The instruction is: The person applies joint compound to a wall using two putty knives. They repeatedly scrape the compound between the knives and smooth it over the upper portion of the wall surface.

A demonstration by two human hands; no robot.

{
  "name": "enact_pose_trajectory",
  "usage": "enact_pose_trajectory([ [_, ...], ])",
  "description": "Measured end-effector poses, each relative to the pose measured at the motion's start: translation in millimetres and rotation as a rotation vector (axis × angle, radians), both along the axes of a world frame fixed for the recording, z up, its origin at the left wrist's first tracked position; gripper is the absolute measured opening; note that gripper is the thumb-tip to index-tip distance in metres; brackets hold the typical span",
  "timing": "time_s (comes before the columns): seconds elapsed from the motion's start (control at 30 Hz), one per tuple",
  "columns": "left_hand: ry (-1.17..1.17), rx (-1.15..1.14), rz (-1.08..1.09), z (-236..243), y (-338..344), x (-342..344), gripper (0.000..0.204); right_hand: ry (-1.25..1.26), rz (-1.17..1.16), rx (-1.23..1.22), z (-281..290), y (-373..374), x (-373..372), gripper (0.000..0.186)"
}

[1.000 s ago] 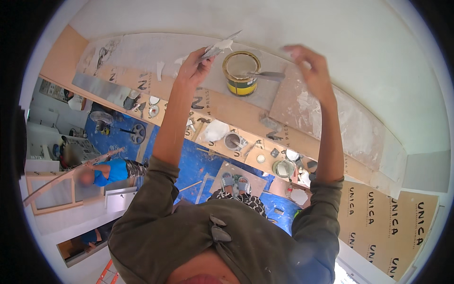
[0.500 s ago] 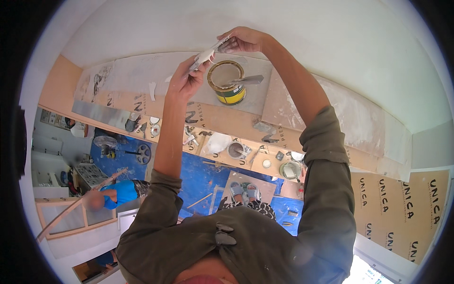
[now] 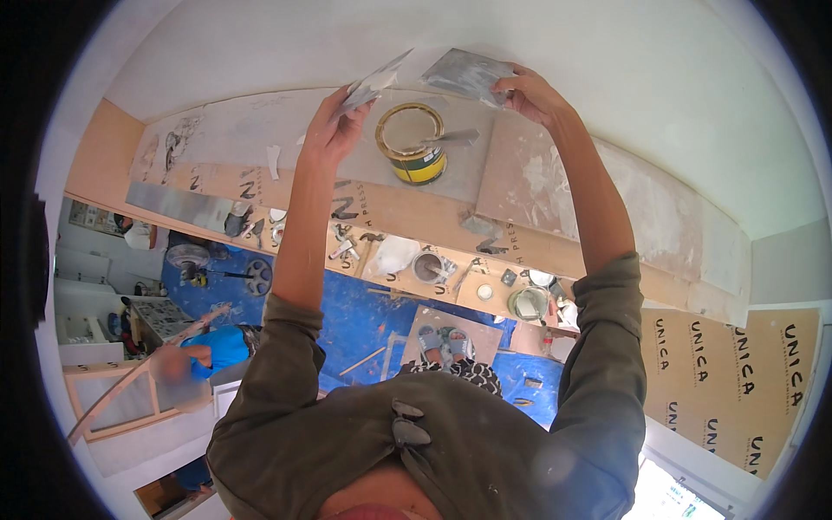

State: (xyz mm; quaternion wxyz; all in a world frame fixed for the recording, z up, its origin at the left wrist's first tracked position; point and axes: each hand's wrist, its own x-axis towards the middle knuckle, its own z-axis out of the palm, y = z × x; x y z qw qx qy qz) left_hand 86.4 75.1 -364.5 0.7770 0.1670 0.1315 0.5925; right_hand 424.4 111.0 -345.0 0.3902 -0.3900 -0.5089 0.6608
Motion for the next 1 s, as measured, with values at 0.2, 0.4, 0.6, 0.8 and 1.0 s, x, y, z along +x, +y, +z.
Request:
enact_pose_trajectory([
  [0.2, 0.031, -0.074, 0.035, 13.1, 2.0, 19.5, 0.017, 0.212, -0.190, -0.035, -13.0, 0.7, 3.1, 0.045],
  [0.4, 0.148, 0.065, 0.012, 3.6, 19.8, 11.0, 0.013, 0.199, -0.207, -0.012, 8.1, -18.7, -39.1, 0.047],
  [0.6, 0.432, 0.124, 0.366, 55.0, 14.6, 36.8, 0.015, 0.300, -0.052, 0.010, 41.1, -29.2, -56.2, 0.046],
  [0.8, 0.640, 0.221, 0.526, 71.6, -1.3, 29.9, 0.018, 0.446, -0.149, 0.014, 75.1, -69.6, -70.8, 0.034],
  [1.0, 0.681, 0.173, 0.500, 55.0, -40.6, 22.5, 0.020, 0.228, -0.155, 0.071, 92.4, -110.5, -70.1, 0.040],
])
